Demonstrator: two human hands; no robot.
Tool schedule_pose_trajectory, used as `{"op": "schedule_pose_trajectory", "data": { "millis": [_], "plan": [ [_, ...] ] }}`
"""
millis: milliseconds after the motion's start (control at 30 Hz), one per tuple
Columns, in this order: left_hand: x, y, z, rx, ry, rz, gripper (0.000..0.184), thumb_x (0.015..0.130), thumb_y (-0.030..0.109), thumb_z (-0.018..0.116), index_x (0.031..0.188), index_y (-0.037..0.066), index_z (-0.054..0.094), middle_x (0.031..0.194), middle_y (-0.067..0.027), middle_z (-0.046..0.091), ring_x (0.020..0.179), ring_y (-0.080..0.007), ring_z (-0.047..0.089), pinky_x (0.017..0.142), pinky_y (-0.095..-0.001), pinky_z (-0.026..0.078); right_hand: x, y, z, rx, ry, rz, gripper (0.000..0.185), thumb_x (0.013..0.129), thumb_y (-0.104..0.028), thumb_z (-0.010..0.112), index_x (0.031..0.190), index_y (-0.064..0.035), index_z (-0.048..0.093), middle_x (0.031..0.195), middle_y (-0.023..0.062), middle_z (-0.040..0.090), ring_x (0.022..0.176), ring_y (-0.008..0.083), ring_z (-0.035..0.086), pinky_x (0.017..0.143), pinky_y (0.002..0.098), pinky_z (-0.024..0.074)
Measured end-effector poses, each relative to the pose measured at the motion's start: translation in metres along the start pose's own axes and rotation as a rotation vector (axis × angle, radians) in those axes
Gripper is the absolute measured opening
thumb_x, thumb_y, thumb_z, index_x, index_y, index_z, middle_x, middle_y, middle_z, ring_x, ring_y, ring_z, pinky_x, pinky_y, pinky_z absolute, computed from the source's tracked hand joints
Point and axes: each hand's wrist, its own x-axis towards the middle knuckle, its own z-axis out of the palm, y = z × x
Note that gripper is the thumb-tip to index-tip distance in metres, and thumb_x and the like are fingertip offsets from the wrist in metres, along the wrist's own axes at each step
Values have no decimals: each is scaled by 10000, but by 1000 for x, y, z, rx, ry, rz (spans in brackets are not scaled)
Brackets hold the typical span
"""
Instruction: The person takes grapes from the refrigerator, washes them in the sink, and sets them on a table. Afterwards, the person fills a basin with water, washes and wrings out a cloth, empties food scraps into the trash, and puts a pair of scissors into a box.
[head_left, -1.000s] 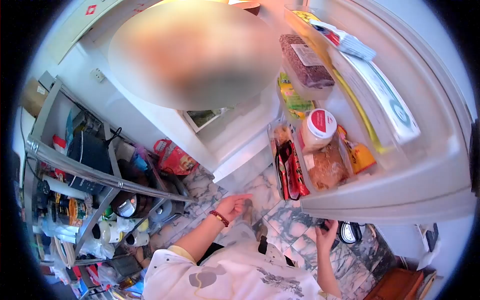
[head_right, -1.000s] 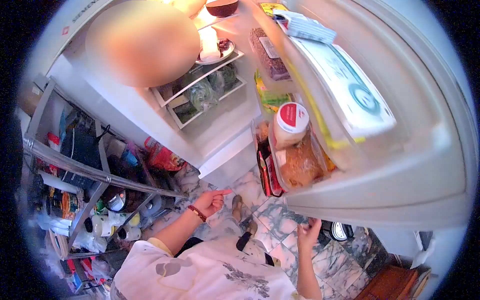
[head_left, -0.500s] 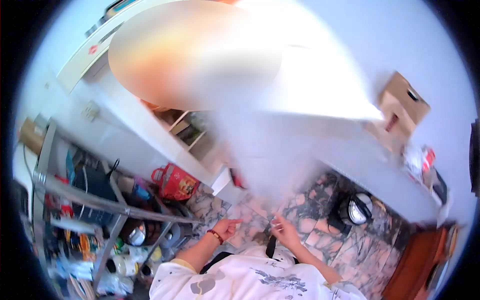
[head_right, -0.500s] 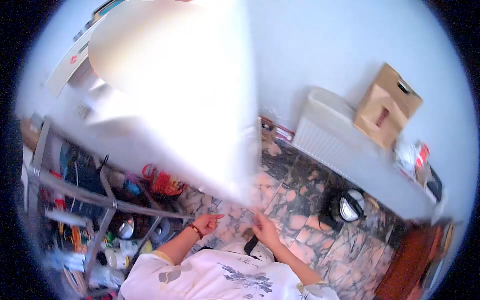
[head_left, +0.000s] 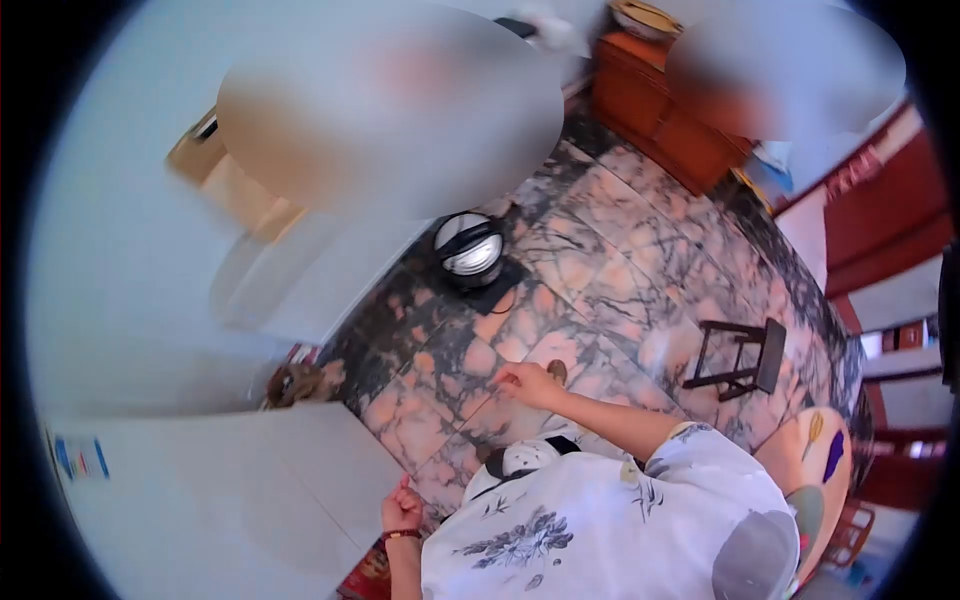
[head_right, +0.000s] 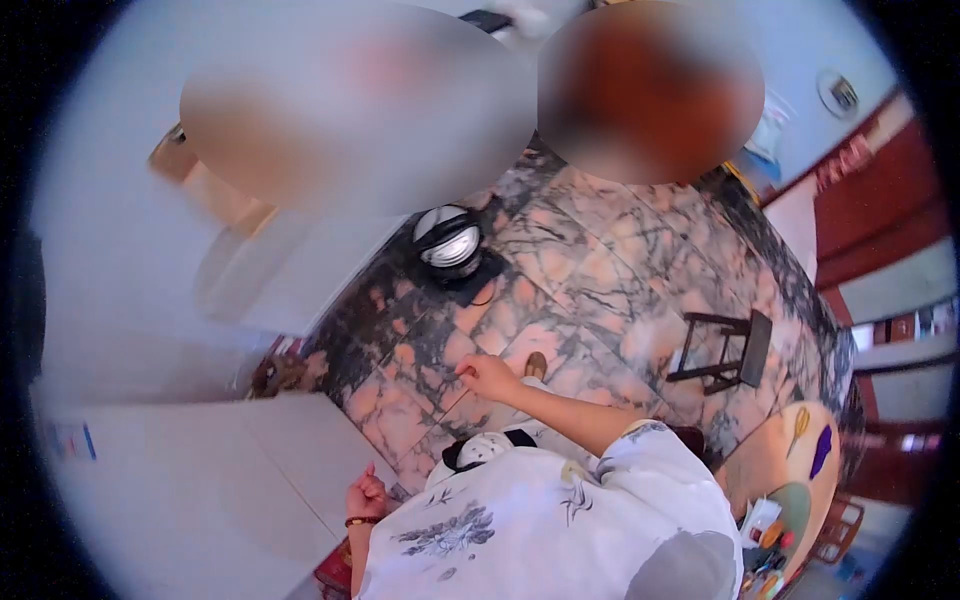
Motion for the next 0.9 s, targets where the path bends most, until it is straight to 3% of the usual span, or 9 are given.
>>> {"op": "schedule_pose_trajectory", "data": {
  "millis": [300,500,567,633,700,767,833,867,900],
  "plan": [
    [134,-160,316,430,-147,-259,230,985,130,432,1058,-22,589,582,47,328,488,-58,294,418,-183,269,-42,107,-247,-110,376,166,143,849,-91,637,979,-30,647,783,76,685,704,133,655,660,280,517],
    [214,-291,480,700,-194,-526,227,983,145,438,1061,-7,587,582,59,317,494,-61,291,420,-182,248,-76,173,-372,278,868,402,141,836,-115,631,957,-44,645,743,82,659,644,173,653,599,304,521],
    [245,-334,531,816,-203,-548,226,984,145,435,1065,-5,584,582,58,316,496,-62,294,421,-182,249,-94,202,-395,371,953,441,134,867,-119,618,963,-25,629,739,53,643,623,131,632,569,280,510],
    [270,-388,594,820,-157,-610,217,984,142,436,1050,-6,580,582,54,330,498,-63,300,416,-183,253,-116,231,-405,354,996,587,153,880,-160,616,932,-16,630,710,38,631,631,117,626,565,279,504],
    [297,-443,647,941,-206,-628,211,977,124,429,1038,-16,576,586,52,337,500,-63,305,416,-184,257,-160,334,-373,201,1070,736,195,868,-215,619,797,-37,650,633,50,622,619,153,636,541,300,500],
    [315,-510,696,1060,-233,-659,213,969,102,412,1025,-23,574,584,50,332,495,-61,303,417,-181,259,-200,331,-356,-24,1121,1140,236,846,-200,618,690,-26,647,632,100,636,617,188,652,545,317,509],
    [327,-578,737,1177,-243,-752,215,966,96,403,1020,-24,574,584,49,329,491,-60,302,417,-181,259,-245,370,-311,33,940,1473,259,821,-219,618,642,-34,650,635,117,648,601,214,656,549,332,517],
    [333,-615,755,1235,-238,-754,217,973,105,402,1020,-17,575,583,50,325,486,-61,298,417,-180,260,-266,386,-290,90,1003,1401,260,817,-233,612,644,-43,656,636,113,649,587,214,652,532,340,515],
    [343,-651,770,1300,-288,-795,221,980,108,396,1020,-13,576,588,50,327,485,-64,300,419,-182,263,-270,352,-306,-63,712,1362,252,814,-227,594,645,-54,663,641,104,654,569,208,648,496,347,508]
  ]
}}
